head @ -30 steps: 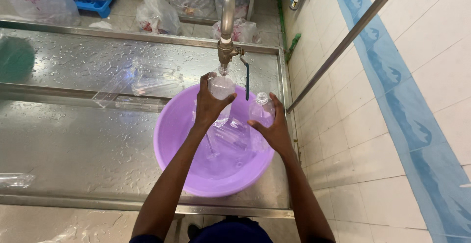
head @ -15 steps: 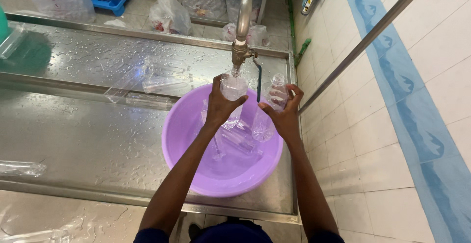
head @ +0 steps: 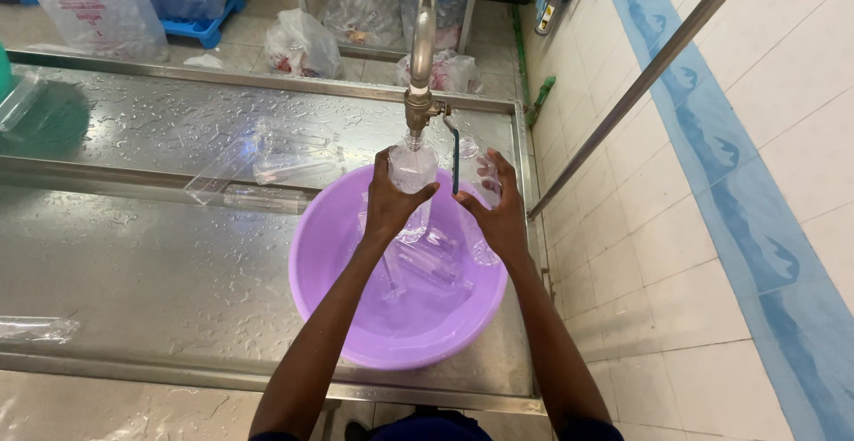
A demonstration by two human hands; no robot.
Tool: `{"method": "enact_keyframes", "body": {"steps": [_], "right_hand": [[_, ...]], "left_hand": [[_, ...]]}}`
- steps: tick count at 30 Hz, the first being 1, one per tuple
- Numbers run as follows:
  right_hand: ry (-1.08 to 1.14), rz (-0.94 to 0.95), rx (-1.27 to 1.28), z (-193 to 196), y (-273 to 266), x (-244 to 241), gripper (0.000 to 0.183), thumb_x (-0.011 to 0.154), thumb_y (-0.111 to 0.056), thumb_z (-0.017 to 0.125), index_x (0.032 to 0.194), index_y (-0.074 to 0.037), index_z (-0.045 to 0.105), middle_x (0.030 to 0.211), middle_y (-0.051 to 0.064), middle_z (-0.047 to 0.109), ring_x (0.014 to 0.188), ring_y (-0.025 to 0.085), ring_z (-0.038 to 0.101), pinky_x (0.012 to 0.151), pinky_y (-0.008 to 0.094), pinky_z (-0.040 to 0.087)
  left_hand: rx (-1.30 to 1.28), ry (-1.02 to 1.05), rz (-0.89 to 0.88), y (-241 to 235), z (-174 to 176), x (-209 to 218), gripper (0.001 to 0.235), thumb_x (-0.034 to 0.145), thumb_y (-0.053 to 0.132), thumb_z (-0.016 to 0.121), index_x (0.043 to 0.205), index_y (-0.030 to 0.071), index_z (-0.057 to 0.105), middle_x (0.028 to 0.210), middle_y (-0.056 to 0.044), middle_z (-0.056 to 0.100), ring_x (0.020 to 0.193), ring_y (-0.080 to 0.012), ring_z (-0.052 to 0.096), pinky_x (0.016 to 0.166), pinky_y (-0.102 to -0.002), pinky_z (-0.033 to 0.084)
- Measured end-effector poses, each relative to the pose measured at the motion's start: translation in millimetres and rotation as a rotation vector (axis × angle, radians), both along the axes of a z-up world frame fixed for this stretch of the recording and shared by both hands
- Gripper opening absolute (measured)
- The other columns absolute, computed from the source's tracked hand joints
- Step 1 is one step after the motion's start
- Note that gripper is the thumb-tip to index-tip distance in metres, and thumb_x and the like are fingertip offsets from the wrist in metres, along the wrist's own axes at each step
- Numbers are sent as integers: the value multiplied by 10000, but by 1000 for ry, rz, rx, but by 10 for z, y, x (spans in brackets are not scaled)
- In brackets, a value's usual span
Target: The person fills clear plastic bottles with water from a tap. They pick up bottles from a stainless steel counter, hold them under the running water, and then place the filled bottles into a purple basin. The person repeats this process for multiple bottles throughout the video.
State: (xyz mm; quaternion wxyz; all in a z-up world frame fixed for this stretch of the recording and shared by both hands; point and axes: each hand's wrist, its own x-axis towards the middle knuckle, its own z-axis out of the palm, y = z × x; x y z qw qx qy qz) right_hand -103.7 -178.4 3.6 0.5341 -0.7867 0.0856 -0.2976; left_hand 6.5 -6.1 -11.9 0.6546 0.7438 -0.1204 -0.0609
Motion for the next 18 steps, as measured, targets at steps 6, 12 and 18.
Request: {"method": "enact_keyframes", "body": {"steps": [6,12,18], "right_hand": [[12,-13,20,80,77,-14,916,883,-259,937,1642,-92,453,1583,237,567,1423,405,603,1225,509,478],[-6,-26,-14,95,112,18,932,876,-276,945,1655,-91,468,1545,225,606,1461,410,576,1262,503,442],[-2,-45,-3,32,99,57,952,873,-280,945,1666,-97,450,1549,251,592,1482,473,525,1284,549,399]], "left_hand": [[-27,-12,32,-21,5,-37,973,724,348,1001,1537,190,491,1506,-230,644,1464,-484,551,1230,-591,453],[-43,-13,44,-49,-57,-6,979,716,331,1012,1537,193,497,1513,-218,640,1471,-480,545,1232,-592,442],[-36,-18,57,-44,-36,-19,961,733,288,1009,1532,159,491,1514,-237,630,1476,-496,535,1240,-616,418]]}}
